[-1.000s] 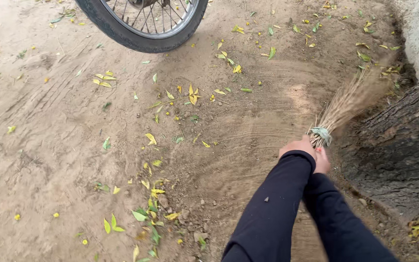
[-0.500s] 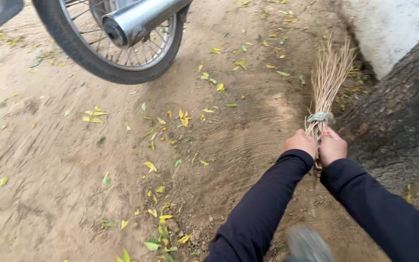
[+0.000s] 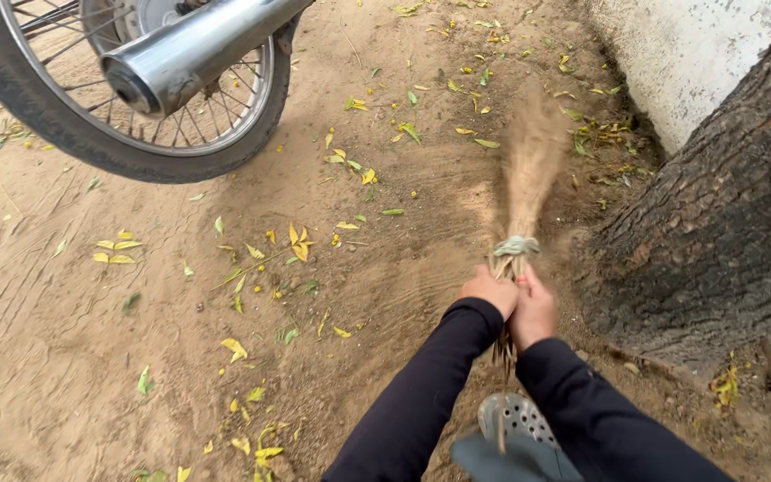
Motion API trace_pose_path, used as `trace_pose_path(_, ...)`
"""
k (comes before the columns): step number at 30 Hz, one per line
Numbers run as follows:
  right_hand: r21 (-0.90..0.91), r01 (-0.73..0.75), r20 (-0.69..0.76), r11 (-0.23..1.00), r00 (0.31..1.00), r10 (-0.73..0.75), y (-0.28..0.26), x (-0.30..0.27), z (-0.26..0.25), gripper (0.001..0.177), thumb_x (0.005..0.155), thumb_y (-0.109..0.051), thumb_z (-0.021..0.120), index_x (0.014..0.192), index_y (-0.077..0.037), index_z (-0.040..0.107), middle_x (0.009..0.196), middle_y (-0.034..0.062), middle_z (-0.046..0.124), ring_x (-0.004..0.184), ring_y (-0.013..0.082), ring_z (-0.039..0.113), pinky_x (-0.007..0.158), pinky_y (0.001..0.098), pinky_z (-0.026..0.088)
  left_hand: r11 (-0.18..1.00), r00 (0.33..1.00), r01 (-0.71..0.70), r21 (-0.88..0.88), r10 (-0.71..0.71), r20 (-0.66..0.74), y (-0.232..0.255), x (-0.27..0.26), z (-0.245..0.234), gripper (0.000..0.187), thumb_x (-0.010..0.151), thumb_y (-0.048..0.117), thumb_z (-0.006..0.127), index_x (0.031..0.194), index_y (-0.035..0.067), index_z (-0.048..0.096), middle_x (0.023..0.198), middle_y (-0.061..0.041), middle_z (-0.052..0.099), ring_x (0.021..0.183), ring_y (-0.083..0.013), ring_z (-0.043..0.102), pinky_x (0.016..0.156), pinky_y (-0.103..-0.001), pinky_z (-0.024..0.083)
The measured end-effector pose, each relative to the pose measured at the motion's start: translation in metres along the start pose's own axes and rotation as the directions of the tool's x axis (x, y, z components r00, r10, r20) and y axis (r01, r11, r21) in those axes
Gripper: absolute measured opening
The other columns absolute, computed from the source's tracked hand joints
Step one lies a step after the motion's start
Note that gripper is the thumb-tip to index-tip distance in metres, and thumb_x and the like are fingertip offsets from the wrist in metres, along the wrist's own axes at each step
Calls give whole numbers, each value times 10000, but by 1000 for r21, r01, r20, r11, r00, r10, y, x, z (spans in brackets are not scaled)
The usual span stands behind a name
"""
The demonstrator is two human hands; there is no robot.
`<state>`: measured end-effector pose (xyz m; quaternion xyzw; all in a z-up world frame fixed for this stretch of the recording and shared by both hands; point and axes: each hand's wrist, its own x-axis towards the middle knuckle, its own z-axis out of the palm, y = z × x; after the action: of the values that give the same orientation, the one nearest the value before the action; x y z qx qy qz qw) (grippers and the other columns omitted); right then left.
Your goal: The person sweeps loose dirt and fallen leaves across a dirt yard using a handheld bundle broom, moving around a tree and a parked motorcycle.
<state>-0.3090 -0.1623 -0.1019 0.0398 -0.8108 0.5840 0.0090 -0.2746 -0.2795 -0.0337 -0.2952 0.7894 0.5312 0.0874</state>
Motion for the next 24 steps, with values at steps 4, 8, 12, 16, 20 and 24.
trace_pose_path(4,33,99,39,995,994,-100,-39,-5,0,401,1060,-134,504,1446,-41,561,1118,7,704,919,67,611,803,260,503,995,995,0,-97,-9,-96,-12,13,12,496,916,373,523,1207,-21,605,1142,-350,665,1111,-499,643,1018,-520,484)
trace_pose_path(8,42,-102,-69,994,992,105,-18,32,-2,402,1092,-169,500,1470,-93,615,1023,63,703,805,103,542,713,294,474,987,984,-154,-42,150,-99,5,33,24,476,942,376,516,1144,-35,643,1096,-349,686,1073,-499,662,983,-532,507)
trace_pose_path(12,210,-70,-75,975,993,87,31,59,-2,375,1079,-145,519,1433,-60,610,1139,37,729,908,86,613,797,263,510,994,993,-106,29,107,-55,23,30,23,475,911,390,575,1145,-17,647,1069,-331,687,1038,-483,672,928,-539,528)
trace_pose_path(16,46,-89,53,995,995,86,20,55,14,336,1045,-151,554,1344,-52,671,1120,85,760,924,111,673,815,272,536,998,1000,13,-61,-12,9,7,25,4,520,983,482,557,1107,-18,628,1022,-307,668,980,-466,684,874,-520,551)
trace_pose_path(20,-105,13,200,994,980,8,-48,47,26,387,1024,-190,556,1391,-92,630,1128,110,759,925,127,676,813,290,525,970,933,-91,-224,5,-359,-18,43,22,310,986,284,519,1021,-10,609,907,-301,695,860,-498,681,789,-557,528)
trace_pose_path(24,-80,70,232,994,971,-50,-78,44,22,418,1028,-182,562,1436,-104,604,1199,135,736,961,148,645,827,310,517,962,896,-137,-237,19,-443,-26,55,43,271,986,274,519,1025,8,561,901,-312,685,857,-521,648,793,-587,498)
